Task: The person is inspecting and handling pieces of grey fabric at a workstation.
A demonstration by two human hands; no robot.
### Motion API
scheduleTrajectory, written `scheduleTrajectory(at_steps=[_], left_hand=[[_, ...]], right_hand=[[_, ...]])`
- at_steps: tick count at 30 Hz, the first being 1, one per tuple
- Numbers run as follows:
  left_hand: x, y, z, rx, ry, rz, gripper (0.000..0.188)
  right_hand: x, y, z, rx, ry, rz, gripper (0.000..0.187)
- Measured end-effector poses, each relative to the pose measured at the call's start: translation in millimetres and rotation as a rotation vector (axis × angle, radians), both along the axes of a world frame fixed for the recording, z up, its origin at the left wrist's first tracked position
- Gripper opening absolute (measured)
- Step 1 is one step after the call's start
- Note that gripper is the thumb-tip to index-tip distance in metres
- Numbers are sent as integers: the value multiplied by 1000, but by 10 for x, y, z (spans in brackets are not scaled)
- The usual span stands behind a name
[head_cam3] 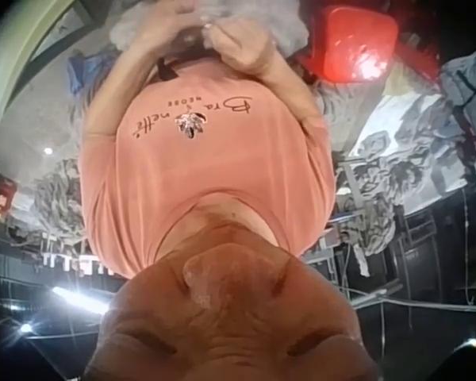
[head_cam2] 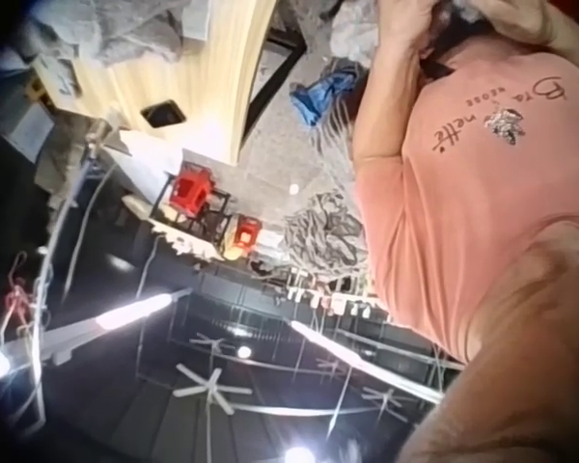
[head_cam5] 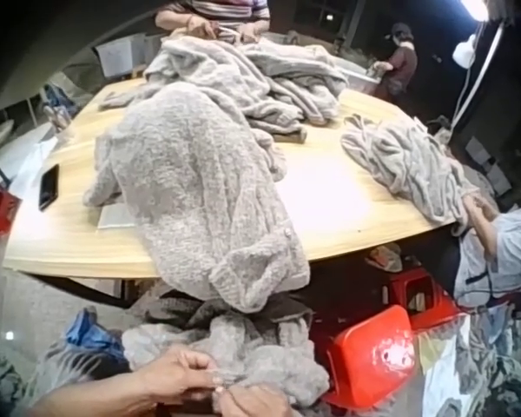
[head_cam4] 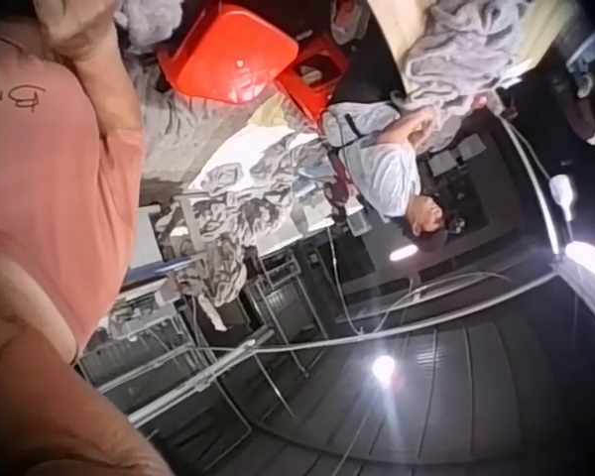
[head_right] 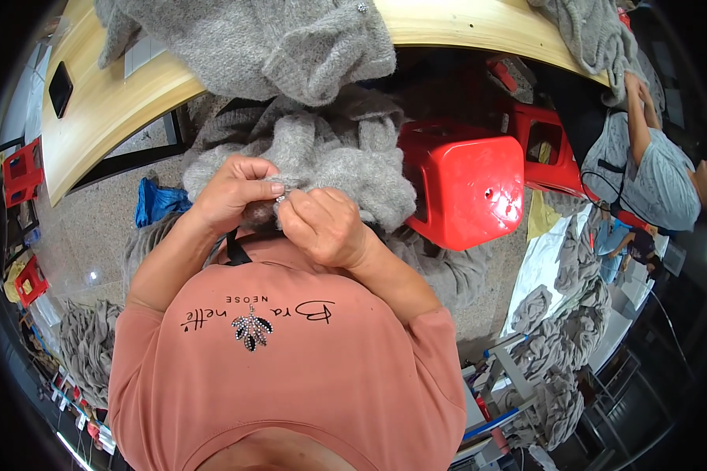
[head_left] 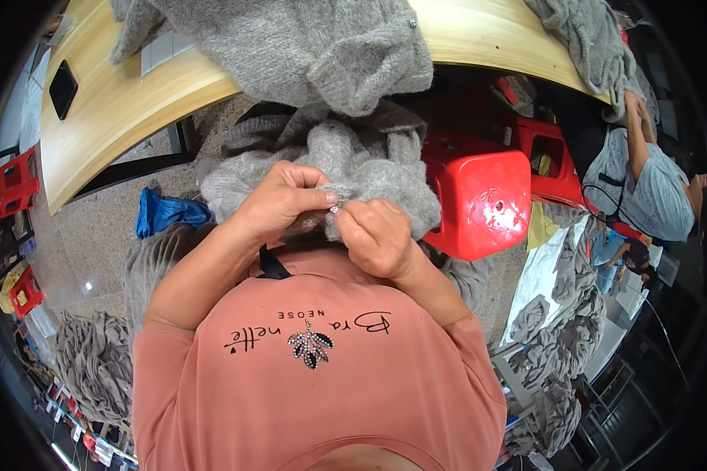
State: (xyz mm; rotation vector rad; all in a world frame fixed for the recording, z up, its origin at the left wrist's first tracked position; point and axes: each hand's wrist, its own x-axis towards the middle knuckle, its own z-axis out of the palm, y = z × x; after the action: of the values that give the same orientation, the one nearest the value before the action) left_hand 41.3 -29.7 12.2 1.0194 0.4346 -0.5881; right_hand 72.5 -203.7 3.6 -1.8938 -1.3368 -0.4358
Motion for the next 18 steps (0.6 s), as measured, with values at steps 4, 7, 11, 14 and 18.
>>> scheduleTrajectory(at_steps=[4, 7, 11, 14, 18], left_hand=[[4, 23, -30, 42, -46, -13, 8], [-4, 55, -7, 83, -61, -19, 9], [-24, 67, -10, 89, -96, -45, 9], [-53, 81, -16, 136, -129, -44, 8], [-89, 44, 110, 222, -198, 5, 4]], right_hand=[[2, 29, -65, 38, 2, 19, 23], [4, 8, -100, 70, -22, -15, 23], [5, 26, -84, 76, -23, 13, 23], [18, 43, -82, 43, 11, 31, 22], [35, 96, -133, 67, 2, -10, 17]])
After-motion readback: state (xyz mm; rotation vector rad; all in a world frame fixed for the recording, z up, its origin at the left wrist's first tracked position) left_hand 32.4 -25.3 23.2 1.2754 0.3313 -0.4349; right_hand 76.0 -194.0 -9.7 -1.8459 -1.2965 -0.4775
